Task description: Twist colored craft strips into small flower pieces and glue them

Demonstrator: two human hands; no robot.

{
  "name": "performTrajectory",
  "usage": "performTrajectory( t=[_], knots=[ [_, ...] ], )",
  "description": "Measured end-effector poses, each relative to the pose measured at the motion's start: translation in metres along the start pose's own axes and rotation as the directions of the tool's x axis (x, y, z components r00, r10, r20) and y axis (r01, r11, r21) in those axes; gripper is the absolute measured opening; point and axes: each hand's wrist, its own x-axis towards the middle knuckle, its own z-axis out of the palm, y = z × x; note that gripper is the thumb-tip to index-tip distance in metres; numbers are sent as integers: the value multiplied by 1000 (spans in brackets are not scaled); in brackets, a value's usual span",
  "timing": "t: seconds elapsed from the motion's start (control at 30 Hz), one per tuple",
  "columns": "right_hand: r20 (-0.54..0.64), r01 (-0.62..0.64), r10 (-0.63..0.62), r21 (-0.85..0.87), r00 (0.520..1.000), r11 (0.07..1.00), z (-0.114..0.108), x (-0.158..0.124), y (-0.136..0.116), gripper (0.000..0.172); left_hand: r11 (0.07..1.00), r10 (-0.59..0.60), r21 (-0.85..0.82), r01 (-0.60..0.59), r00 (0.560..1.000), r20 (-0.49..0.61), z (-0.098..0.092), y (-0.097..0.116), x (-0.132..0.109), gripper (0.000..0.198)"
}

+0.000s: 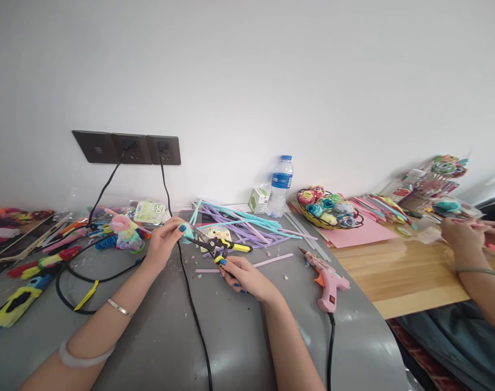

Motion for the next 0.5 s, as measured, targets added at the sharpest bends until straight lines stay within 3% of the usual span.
performTrajectory(
  t=[0.5],
  knots=[
    [-6,-12,12,11,1000,1000,0,0,1,45,1000,-4,-11,4,1000,9,1,0,0,35]
  ],
)
